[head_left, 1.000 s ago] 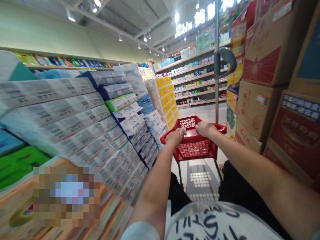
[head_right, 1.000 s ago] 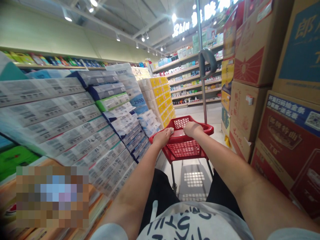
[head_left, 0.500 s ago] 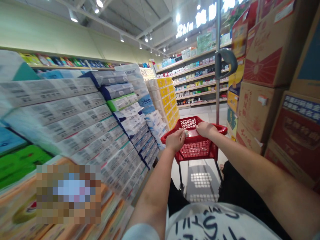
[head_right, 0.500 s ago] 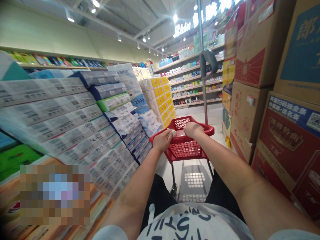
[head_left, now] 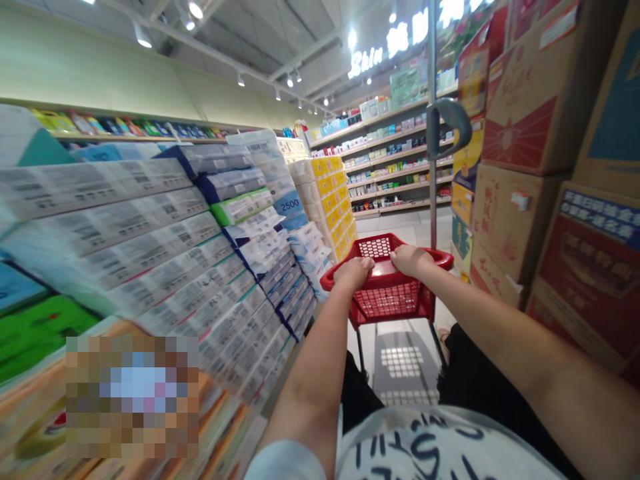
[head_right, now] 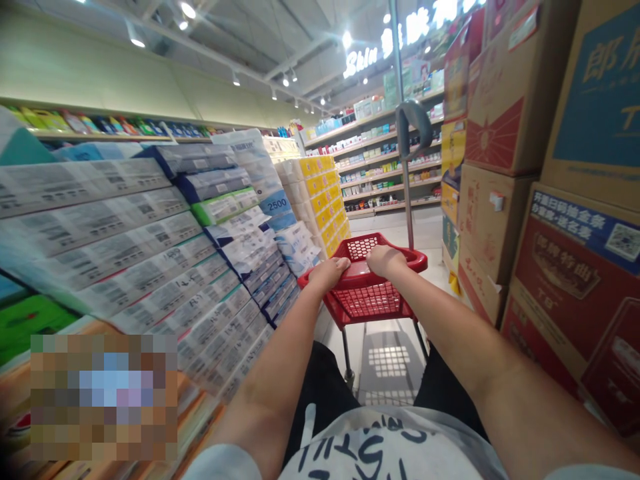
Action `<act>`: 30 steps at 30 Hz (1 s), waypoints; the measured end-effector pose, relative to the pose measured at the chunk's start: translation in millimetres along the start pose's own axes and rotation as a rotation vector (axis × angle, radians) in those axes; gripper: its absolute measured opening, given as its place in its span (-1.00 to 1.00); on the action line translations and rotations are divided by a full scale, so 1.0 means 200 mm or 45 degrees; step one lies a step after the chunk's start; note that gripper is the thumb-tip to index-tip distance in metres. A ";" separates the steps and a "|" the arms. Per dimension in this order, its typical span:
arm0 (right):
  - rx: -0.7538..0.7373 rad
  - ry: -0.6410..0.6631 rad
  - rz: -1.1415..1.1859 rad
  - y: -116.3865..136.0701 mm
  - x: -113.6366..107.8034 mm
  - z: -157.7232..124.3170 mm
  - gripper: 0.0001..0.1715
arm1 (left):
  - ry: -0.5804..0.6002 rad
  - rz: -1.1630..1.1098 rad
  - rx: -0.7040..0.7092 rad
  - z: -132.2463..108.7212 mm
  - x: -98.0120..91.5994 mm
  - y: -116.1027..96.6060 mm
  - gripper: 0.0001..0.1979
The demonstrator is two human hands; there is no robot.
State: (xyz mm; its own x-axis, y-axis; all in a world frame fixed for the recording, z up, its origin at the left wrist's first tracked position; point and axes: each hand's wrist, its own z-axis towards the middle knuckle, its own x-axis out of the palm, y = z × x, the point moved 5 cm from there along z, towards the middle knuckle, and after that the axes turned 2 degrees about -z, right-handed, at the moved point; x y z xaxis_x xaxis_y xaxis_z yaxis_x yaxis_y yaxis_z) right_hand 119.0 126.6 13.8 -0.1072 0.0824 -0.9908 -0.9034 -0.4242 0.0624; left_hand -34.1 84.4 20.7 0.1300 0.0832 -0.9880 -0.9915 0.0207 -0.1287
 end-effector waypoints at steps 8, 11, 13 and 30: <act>0.090 0.032 0.076 0.01 -0.01 -0.02 -0.53 | -0.018 -0.255 0.008 0.02 0.02 0.07 -0.50; 0.094 0.019 0.096 0.02 -0.01 -0.02 -0.54 | 0.035 -0.298 0.192 0.01 0.02 0.07 -0.53; 0.124 0.016 0.133 0.02 -0.02 -0.02 -0.53 | 0.058 -0.246 0.269 0.01 0.02 0.07 -0.54; 0.116 0.019 0.143 0.04 -0.01 -0.02 -0.54 | -0.089 -0.074 0.097 -0.02 0.03 0.10 -0.49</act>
State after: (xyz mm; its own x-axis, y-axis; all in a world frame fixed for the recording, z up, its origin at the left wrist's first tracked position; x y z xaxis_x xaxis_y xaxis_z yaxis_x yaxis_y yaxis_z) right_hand 112.7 119.6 16.7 -0.2037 0.0251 -0.9787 -0.9200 -0.3467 0.1826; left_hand -54.2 81.0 12.4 0.1900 0.1487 -0.9705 -0.9790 0.1027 -0.1760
